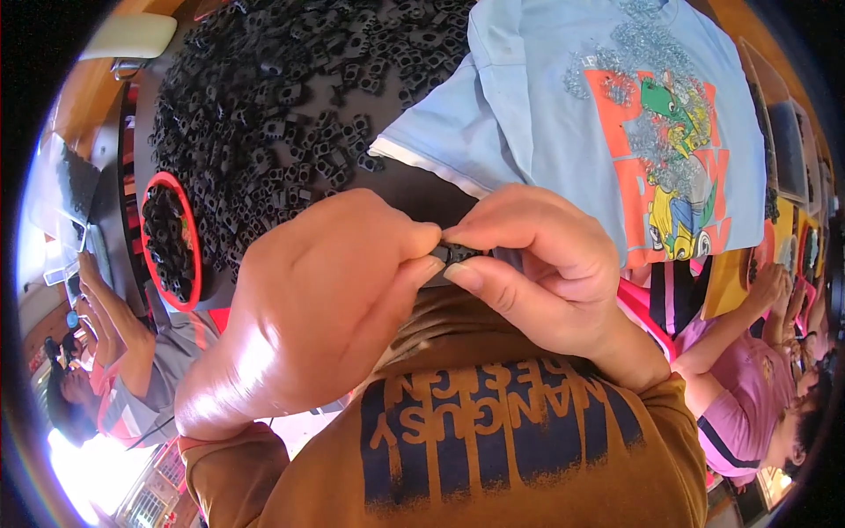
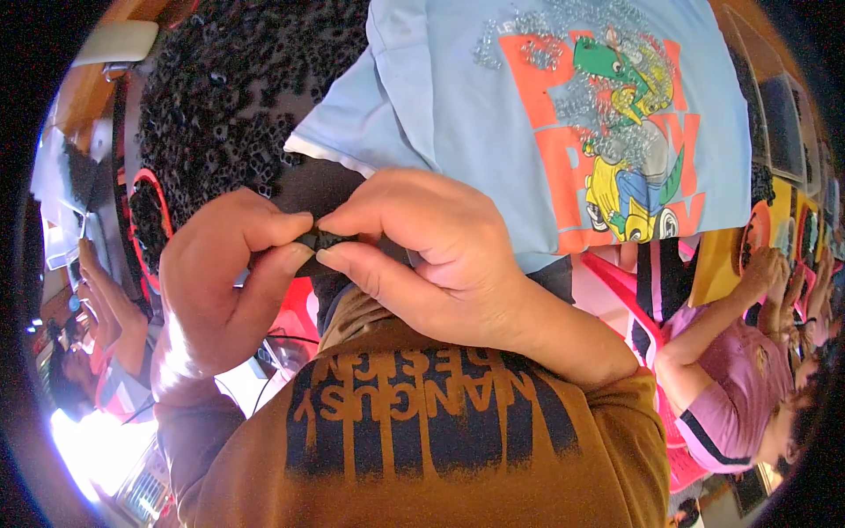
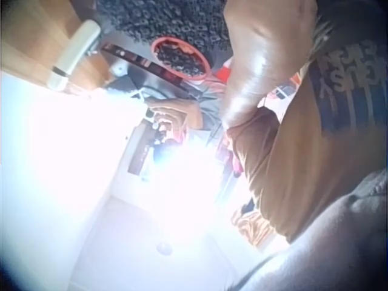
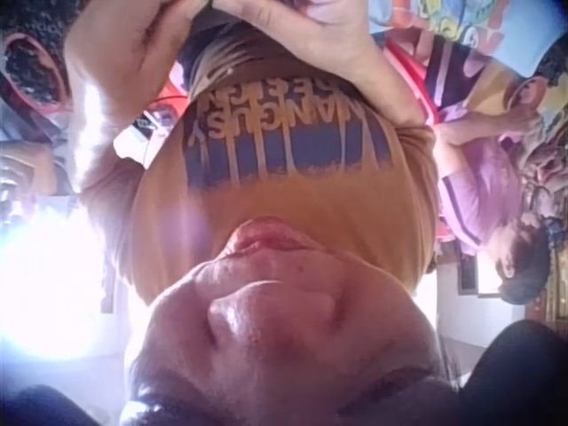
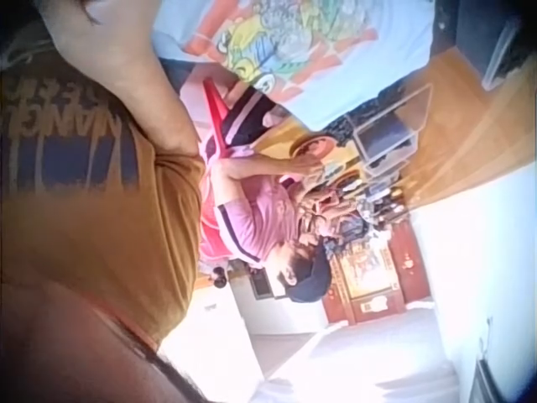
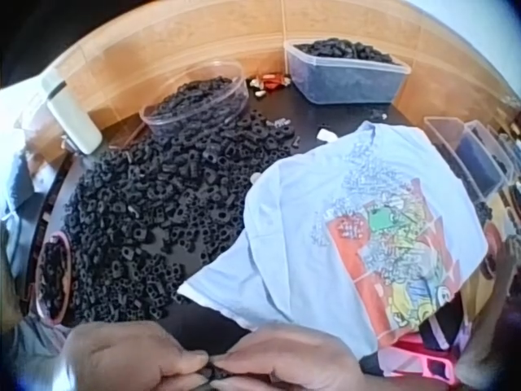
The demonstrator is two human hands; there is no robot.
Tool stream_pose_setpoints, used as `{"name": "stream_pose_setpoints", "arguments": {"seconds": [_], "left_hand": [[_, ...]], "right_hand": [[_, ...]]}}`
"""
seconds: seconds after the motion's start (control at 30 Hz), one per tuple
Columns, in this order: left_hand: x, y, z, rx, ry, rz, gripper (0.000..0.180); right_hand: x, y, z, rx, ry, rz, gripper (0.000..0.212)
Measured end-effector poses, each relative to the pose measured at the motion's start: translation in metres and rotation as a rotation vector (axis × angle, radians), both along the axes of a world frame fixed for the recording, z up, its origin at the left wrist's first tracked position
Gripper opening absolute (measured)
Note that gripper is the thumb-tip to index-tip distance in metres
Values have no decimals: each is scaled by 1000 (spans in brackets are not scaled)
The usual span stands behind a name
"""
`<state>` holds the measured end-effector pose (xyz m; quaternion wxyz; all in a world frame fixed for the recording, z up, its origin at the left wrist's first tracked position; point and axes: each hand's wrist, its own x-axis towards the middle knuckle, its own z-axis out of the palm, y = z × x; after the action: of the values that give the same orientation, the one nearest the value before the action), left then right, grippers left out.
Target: Assembling small black plastic parts by manually inserting internal pins or fasteners.
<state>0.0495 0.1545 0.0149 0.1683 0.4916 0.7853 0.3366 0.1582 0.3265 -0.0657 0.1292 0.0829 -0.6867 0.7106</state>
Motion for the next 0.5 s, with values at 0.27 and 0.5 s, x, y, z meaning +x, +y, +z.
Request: {"name": "stream_pose_setpoints", "arguments": {"seconds": [0.27, 0.5], "left_hand": [[-2, -2, 4, 42, -254, 38, 14], [-3, 0, 13, -121, -465, 192, 9]], "right_hand": [[1, -5, 0, -132, 13, -37, 21], [-1, -2, 3, -102, -11, 17, 21]]}}
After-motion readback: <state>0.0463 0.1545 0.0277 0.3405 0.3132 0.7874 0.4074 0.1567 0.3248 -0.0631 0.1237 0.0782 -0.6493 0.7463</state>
